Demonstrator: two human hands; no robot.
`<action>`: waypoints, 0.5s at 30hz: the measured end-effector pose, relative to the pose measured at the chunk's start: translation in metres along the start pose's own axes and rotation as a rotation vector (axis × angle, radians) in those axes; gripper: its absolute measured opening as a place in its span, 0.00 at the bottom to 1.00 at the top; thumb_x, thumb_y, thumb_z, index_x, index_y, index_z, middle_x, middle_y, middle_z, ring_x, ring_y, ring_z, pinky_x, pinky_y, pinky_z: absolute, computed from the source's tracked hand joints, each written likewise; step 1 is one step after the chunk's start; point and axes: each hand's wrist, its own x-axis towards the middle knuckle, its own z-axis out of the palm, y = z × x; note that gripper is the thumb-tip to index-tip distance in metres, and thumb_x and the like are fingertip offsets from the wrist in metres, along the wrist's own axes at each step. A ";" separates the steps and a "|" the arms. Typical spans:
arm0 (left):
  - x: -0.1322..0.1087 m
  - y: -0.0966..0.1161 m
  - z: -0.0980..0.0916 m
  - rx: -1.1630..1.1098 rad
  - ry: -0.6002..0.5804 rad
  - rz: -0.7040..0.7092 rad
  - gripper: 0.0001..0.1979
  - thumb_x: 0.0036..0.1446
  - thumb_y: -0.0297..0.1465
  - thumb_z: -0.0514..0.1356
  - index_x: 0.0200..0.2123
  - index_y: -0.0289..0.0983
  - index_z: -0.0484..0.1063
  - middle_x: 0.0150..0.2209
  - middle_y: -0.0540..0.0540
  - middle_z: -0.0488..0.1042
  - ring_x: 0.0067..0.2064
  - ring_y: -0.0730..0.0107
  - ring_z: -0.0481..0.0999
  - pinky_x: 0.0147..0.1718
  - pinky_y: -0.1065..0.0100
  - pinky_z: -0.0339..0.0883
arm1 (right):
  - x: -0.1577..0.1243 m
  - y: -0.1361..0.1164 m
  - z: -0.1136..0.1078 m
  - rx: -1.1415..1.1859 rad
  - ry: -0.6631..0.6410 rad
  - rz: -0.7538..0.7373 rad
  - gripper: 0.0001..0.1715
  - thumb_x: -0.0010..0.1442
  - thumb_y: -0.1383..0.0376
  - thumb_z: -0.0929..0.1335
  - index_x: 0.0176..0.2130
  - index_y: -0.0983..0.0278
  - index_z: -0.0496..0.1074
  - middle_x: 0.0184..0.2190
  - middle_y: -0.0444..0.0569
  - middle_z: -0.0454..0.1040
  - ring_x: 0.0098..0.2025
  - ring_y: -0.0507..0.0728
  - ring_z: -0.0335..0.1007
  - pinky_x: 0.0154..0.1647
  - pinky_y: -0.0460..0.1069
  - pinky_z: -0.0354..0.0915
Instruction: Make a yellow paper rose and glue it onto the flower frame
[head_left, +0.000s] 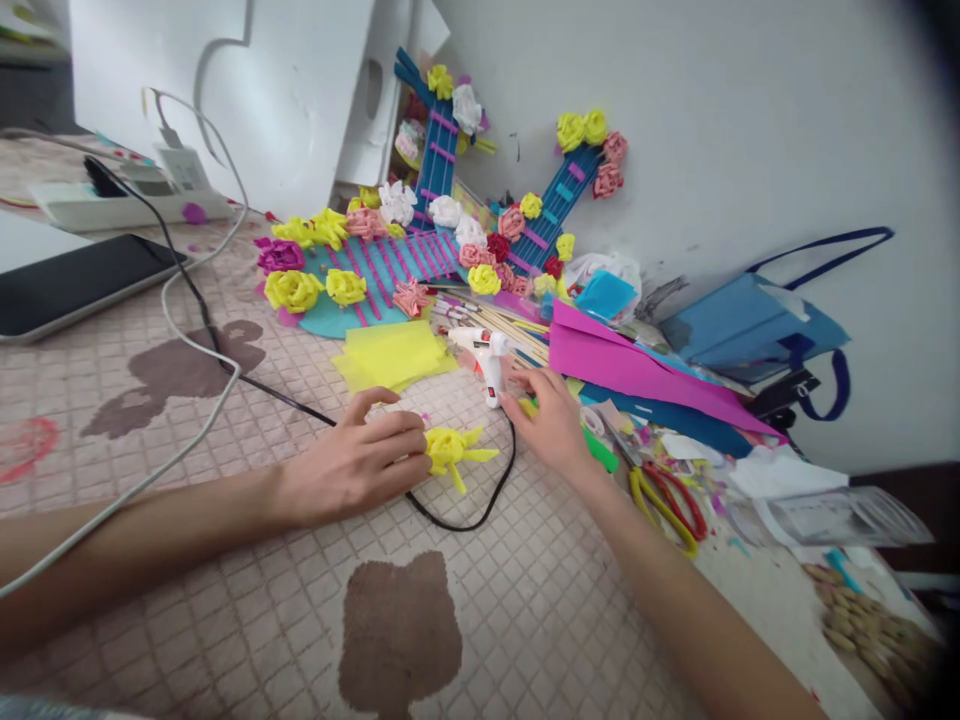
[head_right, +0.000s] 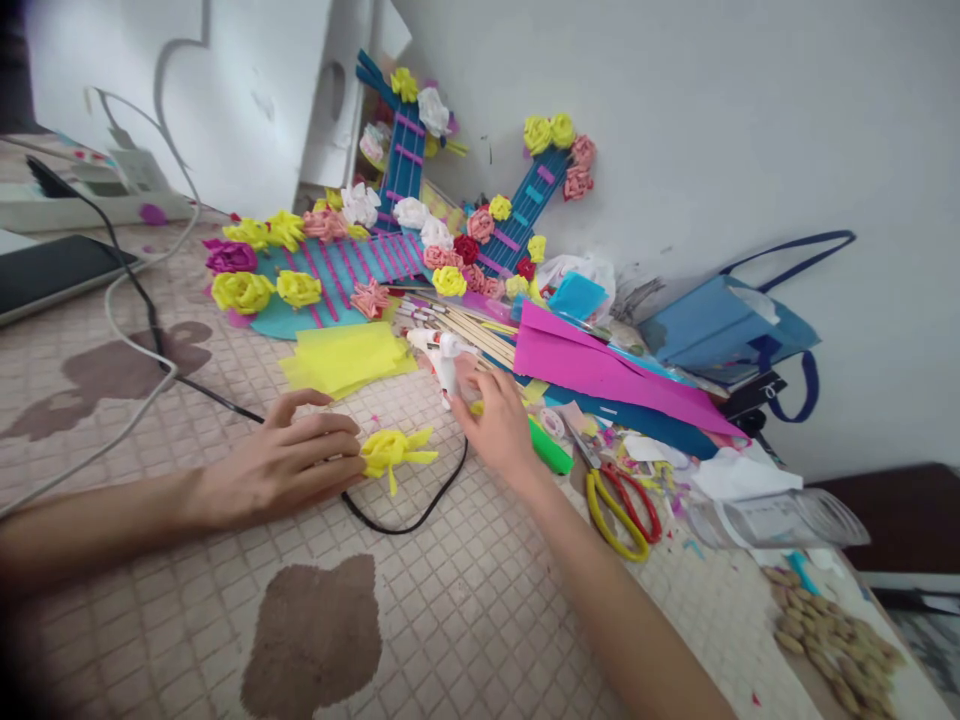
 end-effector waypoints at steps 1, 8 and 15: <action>0.000 0.000 0.000 -0.003 -0.002 0.002 0.07 0.62 0.24 0.52 0.36 0.38 0.68 0.35 0.49 0.75 0.43 0.67 0.71 0.51 0.54 0.49 | 0.012 -0.002 0.007 0.016 -0.013 0.015 0.16 0.56 0.60 0.67 0.43 0.65 0.69 0.39 0.54 0.71 0.42 0.60 0.67 0.44 0.54 0.64; -0.001 -0.001 -0.001 -0.015 -0.005 -0.006 0.09 0.63 0.23 0.50 0.36 0.38 0.68 0.35 0.50 0.75 0.43 0.69 0.71 0.51 0.56 0.49 | 0.045 -0.013 0.031 0.122 -0.057 0.162 0.16 0.55 0.54 0.66 0.27 0.65 0.70 0.21 0.45 0.69 0.24 0.54 0.63 0.27 0.48 0.58; -0.002 -0.002 -0.002 -0.030 -0.002 0.003 0.09 0.63 0.23 0.49 0.37 0.38 0.68 0.35 0.49 0.76 0.44 0.68 0.72 0.52 0.55 0.49 | -0.021 -0.036 -0.021 0.377 0.055 0.303 0.16 0.56 0.57 0.65 0.22 0.64 0.66 0.16 0.41 0.63 0.19 0.50 0.58 0.20 0.45 0.56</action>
